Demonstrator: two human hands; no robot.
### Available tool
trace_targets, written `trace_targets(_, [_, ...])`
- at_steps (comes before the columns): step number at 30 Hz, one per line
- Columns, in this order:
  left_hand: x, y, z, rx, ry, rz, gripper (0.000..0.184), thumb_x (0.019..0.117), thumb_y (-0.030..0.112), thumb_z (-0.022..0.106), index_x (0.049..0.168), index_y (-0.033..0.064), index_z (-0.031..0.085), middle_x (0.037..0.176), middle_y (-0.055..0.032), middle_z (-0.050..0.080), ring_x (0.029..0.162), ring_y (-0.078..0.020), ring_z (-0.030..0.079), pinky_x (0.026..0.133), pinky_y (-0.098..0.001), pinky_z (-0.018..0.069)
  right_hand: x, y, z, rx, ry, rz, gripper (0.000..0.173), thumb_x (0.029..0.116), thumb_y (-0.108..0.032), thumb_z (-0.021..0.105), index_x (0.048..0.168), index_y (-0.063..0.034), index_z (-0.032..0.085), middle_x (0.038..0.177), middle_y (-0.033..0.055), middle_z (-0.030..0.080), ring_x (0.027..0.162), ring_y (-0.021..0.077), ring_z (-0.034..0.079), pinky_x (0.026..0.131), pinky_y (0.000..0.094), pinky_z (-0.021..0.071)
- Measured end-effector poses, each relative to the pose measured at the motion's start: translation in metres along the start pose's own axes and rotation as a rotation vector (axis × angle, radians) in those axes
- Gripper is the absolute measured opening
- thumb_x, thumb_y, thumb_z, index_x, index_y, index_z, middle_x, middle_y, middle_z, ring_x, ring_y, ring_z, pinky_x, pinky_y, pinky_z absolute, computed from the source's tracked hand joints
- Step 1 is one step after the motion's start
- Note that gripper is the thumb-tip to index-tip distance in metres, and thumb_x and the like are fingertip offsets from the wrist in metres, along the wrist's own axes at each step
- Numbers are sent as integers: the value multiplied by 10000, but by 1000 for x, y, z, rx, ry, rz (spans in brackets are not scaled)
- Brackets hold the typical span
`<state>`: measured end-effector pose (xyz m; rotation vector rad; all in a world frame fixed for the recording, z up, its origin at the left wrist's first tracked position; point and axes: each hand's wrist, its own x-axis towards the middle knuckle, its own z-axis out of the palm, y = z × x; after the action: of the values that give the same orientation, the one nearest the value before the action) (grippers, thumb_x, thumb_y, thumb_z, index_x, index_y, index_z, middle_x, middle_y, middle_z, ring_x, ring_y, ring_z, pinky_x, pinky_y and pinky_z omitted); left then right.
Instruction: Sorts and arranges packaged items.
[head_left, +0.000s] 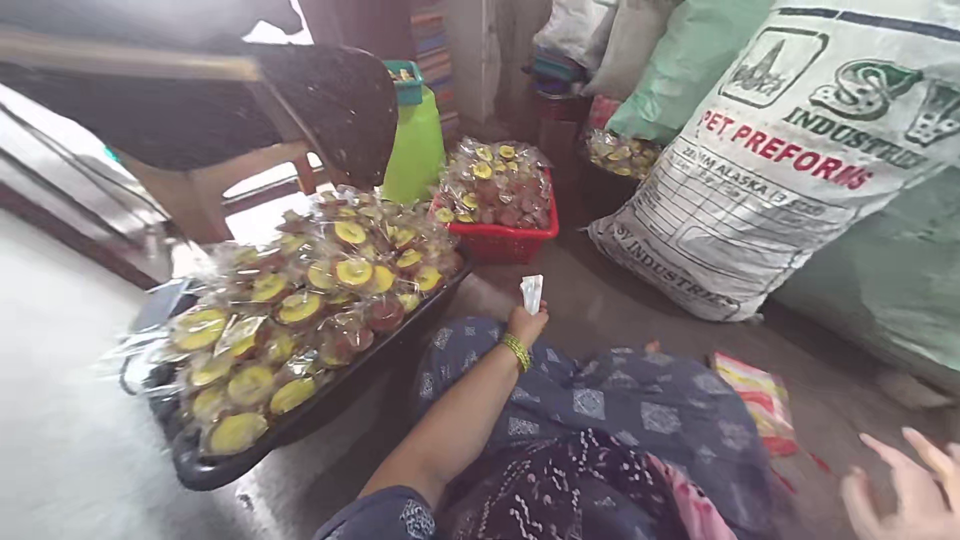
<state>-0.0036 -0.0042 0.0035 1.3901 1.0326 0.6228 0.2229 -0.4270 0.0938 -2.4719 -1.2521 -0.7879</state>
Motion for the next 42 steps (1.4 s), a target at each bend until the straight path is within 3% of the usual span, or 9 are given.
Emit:
trace_targets(3, [-1, 0, -2, 3, 5, -6, 388, 931, 124, 675, 1306, 31, 635, 1141, -155, 701, 916, -224, 701, 826, -409, 592, 60, -30, 31, 138, -76, -179, 372, 958, -279, 577, 1222, -47, 700, 1462, 271, 535, 1447, 522, 371, 1165, 746, 156])
trace_targets(7, [-2, -3, -1, 16, 7, 2, 379, 910, 120, 689, 1278, 41, 646, 1094, -133, 709, 870, -201, 699, 780, -387, 597, 135, -84, 83, 299, -74, -450, 302, 880, -215, 637, 1133, -90, 745, 1425, 218, 584, 1398, 497, 452, 1133, 722, 308])
trace_targets(13, [-5, 0, 0, 30, 12, -14, 393, 897, 126, 700, 1278, 46, 645, 1124, -119, 708, 904, -189, 695, 800, -378, 591, 211, -186, 123, 400, -682, -513, 453, 888, -258, 760, 1304, -105, 670, 1544, 219, 456, 1451, 419, 398, 1148, 602, 381])
trace_targets(18, [-1, 4, 0, 77, 16, -47, 384, 922, 156, 671, 1295, 66, 655, 1166, -128, 706, 956, -221, 697, 849, -424, 582, 208, -227, 204, 518, -847, -437, 500, 902, -248, 773, 1350, -74, 636, 1512, 249, 480, 1403, 409, 474, 1139, 548, 429])
trace_targets(23, [8, 4, 3, 34, 20, -57, 371, 900, 148, 680, 1262, 66, 669, 1153, -121, 711, 1022, -218, 687, 904, -437, 564, 175, -215, 271, 251, -1139, -429, 652, 840, -285, 828, 1411, -65, 599, 1546, 288, 423, 1402, 487, 438, 1109, 641, 418])
trace_targets(28, [17, 5, 9, -64, 9, -137, 383, 927, 174, 669, 1294, 69, 650, 1148, -142, 699, 940, -232, 689, 853, -439, 573, 195, -221, 245, 476, -1061, -394, 570, 914, -293, 780, 1402, -59, 600, 1516, 252, 477, 1406, 408, 470, 1162, 558, 397])
trace_targets(33, [23, 8, 14, -174, -15, -258, 384, 938, 152, 671, 1308, 57, 636, 1086, -147, 689, 859, -215, 670, 807, -407, 565, 210, -232, 260, 259, -1130, -468, 474, 959, -234, 704, 1397, -77, 613, 1511, 236, 494, 1352, 422, 524, 1111, 587, 438])
trace_targets(39, [28, 7, 25, -298, -83, -351, 398, 897, 106, 711, 1282, 53, 627, 1026, -129, 678, 773, -185, 642, 719, -366, 561, 309, -313, 242, 260, -702, -554, 318, 1001, -127, 551, 1287, -56, 670, 1294, 199, 659, 1215, 377, 633, 1034, 565, 505])
trace_targets(42, [30, 6, 28, -285, -146, -323, 432, 870, 109, 723, 1282, 33, 620, 1016, -141, 678, 802, -211, 654, 749, -402, 565, 370, -380, 241, 352, -491, -665, 373, 1005, -150, 531, 1350, -35, 616, 1312, 206, 649, 1241, 357, 625, 1071, 517, 490])
